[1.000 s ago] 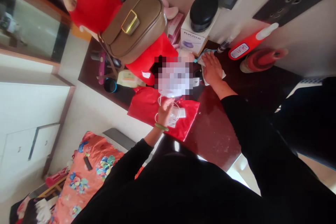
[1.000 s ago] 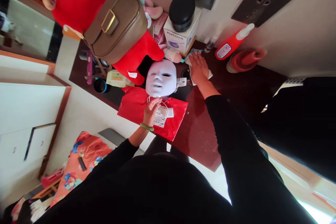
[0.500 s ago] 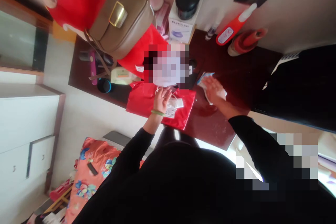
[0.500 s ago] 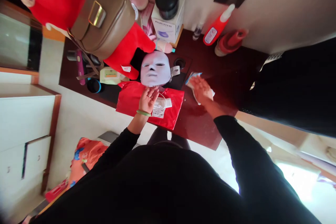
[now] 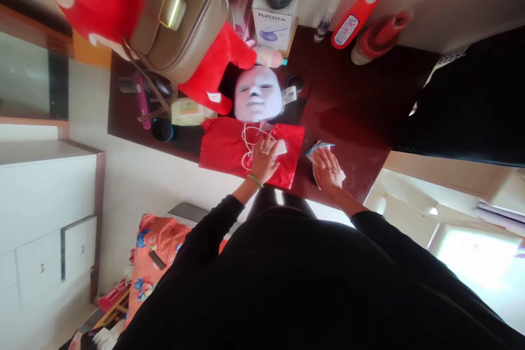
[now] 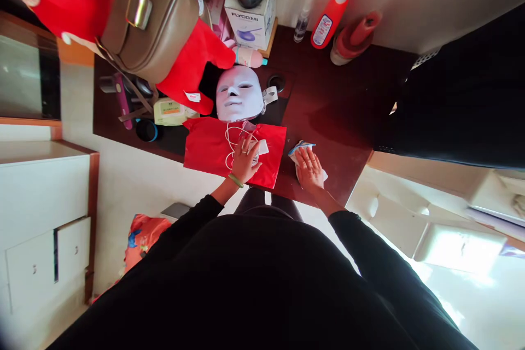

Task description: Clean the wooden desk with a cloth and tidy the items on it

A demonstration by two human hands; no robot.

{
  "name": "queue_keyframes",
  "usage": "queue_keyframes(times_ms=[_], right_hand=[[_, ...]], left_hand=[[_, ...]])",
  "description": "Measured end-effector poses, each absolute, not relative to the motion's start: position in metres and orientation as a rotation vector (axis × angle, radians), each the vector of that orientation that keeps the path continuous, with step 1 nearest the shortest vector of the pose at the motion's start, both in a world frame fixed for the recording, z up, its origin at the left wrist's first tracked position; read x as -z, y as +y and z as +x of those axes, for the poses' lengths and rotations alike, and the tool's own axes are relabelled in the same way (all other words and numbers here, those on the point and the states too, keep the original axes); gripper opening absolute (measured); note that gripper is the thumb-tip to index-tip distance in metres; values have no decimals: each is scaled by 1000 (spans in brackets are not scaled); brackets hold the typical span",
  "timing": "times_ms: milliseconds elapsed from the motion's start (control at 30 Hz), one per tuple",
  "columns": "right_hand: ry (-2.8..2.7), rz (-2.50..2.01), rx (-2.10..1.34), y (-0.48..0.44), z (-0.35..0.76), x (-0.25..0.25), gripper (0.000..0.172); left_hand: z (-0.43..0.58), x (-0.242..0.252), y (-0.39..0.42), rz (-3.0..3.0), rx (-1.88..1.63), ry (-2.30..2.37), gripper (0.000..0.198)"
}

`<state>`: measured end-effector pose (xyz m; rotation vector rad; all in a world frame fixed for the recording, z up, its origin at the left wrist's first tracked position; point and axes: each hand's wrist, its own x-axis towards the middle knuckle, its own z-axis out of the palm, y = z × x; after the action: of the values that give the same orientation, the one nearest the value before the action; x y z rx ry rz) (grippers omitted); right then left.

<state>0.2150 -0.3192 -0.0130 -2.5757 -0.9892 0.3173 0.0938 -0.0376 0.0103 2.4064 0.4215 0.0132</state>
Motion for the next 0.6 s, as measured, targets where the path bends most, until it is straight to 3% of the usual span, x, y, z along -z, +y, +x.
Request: queue_keyframes(times_ms=[133,400,600], right_hand=[[-1055,-2479,-390,-334,234,9,60],[-849,-2528,-152,-286,334,14,72],[-924,-2551,-187,-270,339,23,74]], left_hand=[[113,-2,-39,2444,35,388,84],[109,-1,-38,2514,65,428,81],[78,-14,-36,2565,124,391,80]])
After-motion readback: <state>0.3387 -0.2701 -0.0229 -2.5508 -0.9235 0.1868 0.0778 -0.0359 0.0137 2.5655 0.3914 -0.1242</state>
